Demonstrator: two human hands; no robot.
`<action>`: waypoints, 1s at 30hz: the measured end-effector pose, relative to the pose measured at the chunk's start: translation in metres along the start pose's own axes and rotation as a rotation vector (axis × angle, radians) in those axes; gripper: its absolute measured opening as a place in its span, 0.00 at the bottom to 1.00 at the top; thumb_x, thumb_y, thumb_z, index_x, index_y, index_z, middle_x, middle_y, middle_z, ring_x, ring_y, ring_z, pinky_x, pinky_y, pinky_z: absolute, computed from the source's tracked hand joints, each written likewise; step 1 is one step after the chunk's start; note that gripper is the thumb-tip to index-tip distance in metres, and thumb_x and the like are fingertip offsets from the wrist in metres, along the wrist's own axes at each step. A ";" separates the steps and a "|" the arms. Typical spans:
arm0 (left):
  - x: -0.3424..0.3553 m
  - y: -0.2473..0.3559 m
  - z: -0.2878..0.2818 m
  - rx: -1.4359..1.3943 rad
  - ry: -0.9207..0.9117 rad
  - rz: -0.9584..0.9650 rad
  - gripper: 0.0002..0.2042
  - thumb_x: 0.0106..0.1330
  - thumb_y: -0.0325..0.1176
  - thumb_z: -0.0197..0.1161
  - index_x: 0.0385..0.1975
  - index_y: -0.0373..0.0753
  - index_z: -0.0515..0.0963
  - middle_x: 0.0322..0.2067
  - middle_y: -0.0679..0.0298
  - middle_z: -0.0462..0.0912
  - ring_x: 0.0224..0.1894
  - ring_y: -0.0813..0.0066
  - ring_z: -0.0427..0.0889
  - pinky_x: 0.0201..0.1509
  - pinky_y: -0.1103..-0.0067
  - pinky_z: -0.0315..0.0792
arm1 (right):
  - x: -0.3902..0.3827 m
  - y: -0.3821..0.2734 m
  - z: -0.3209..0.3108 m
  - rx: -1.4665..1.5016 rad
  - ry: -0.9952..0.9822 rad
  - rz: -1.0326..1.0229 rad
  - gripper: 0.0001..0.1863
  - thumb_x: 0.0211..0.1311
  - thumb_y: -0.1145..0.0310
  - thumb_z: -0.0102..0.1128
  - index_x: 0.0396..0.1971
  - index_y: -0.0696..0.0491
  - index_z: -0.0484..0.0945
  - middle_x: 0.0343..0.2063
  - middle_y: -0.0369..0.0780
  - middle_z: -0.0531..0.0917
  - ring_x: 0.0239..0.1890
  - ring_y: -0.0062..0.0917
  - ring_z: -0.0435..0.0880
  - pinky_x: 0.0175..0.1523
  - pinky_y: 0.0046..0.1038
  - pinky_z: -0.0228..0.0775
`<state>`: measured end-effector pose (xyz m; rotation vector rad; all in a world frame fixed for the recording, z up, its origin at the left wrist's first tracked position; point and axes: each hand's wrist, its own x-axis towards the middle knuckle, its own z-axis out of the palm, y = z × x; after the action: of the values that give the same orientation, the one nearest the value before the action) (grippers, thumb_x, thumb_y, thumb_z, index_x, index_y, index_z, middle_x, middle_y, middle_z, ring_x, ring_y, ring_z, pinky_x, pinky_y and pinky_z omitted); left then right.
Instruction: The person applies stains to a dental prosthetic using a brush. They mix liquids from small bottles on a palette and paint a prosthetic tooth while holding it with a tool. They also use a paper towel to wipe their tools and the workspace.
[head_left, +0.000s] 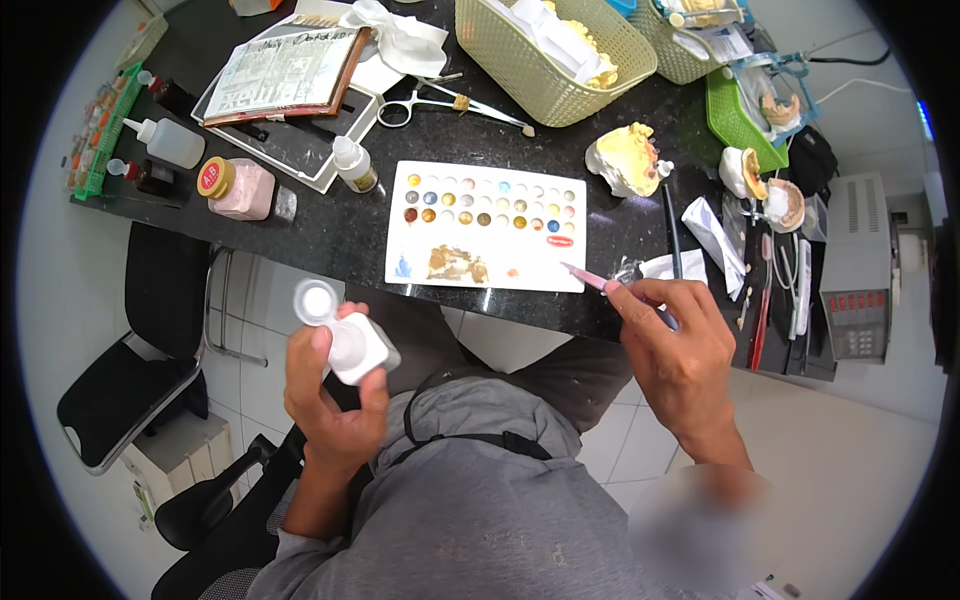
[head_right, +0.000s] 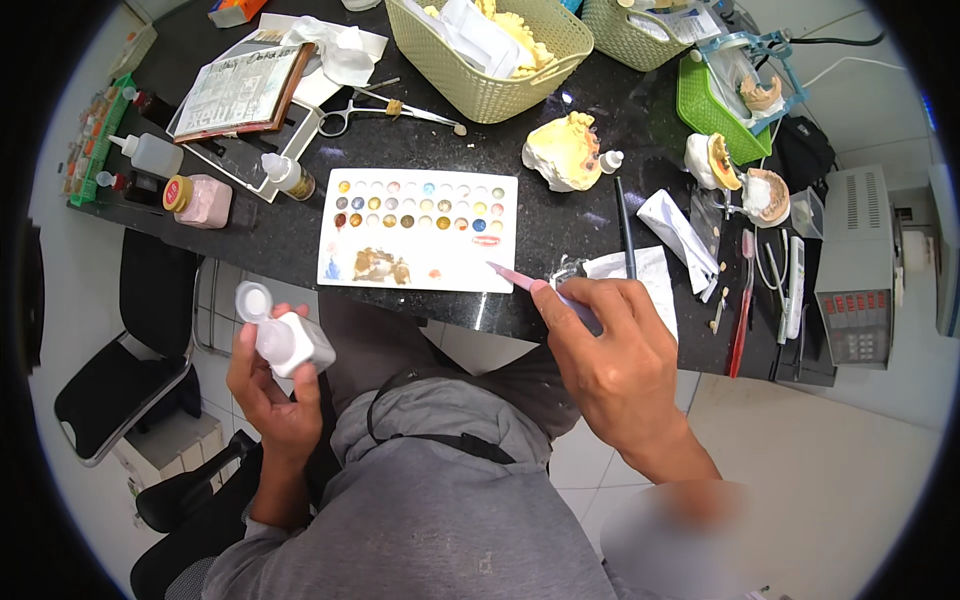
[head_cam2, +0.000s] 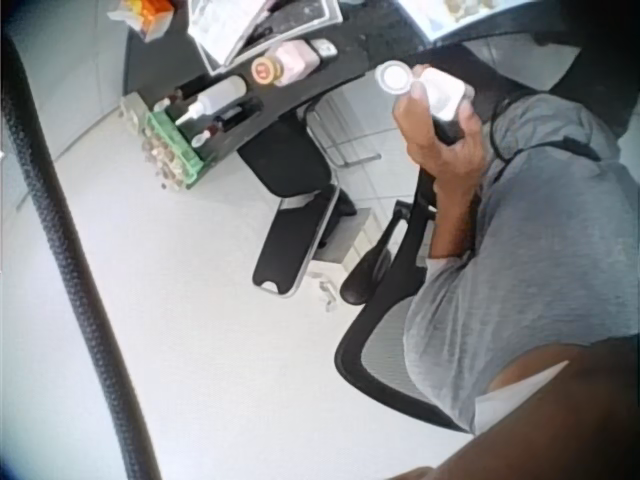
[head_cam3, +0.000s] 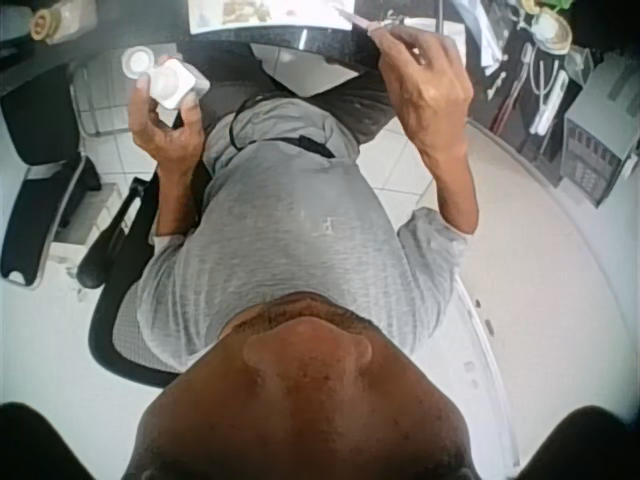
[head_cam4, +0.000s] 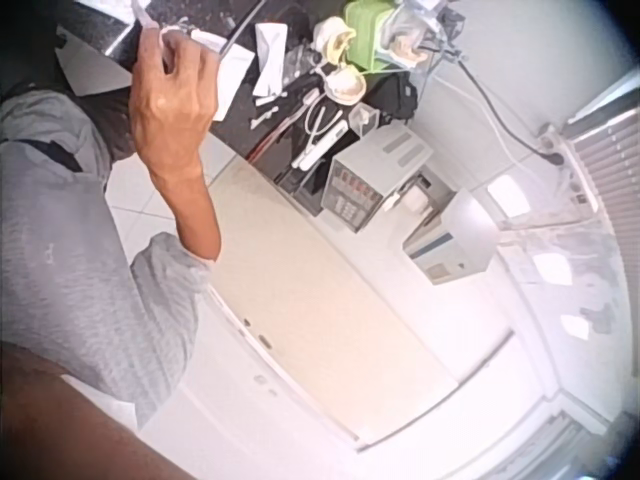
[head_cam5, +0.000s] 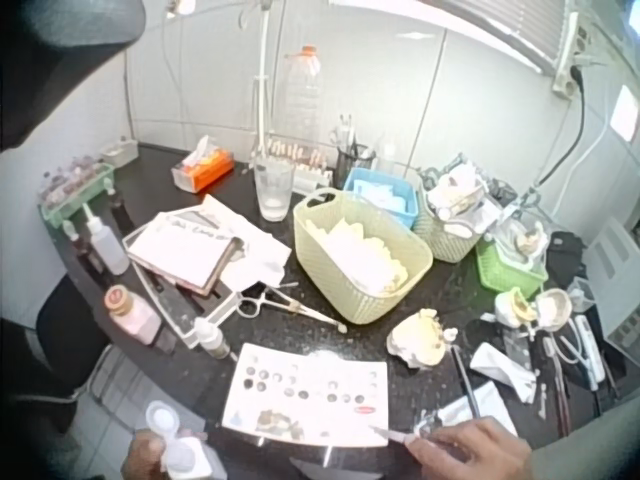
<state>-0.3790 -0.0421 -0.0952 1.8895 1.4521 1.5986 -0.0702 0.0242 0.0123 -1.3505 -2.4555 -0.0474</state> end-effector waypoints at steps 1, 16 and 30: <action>0.003 -0.002 -0.005 0.030 -0.005 -0.023 0.27 0.65 0.25 0.66 0.65 0.35 0.68 0.54 0.40 0.80 0.52 0.47 0.85 0.55 0.62 0.80 | 0.000 0.000 0.000 0.006 -0.002 0.009 0.23 0.45 0.81 0.73 0.46 0.53 0.88 0.37 0.38 0.84 0.36 0.29 0.83 0.38 0.29 0.79; 0.032 -0.023 -0.050 0.156 0.400 -0.407 0.43 0.62 0.13 0.63 0.78 0.34 0.51 0.62 0.47 0.77 0.64 0.62 0.78 0.71 0.67 0.69 | 0.007 -0.001 -0.005 0.054 -0.075 0.090 0.23 0.45 0.82 0.73 0.46 0.51 0.87 0.37 0.37 0.84 0.36 0.31 0.83 0.39 0.31 0.79; 0.080 -0.188 -0.203 0.603 0.642 -0.238 0.21 0.74 0.31 0.65 0.65 0.36 0.77 0.59 0.50 0.82 0.57 0.68 0.85 0.61 0.73 0.77 | 0.015 -0.010 -0.010 0.102 -0.133 0.107 0.19 0.55 0.81 0.69 0.47 0.51 0.86 0.35 0.41 0.85 0.30 0.34 0.86 0.35 0.33 0.78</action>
<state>-0.6567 0.0330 -0.1140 1.3906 2.5536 1.8807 -0.0834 0.0290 0.0273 -1.4804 -2.4499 0.1969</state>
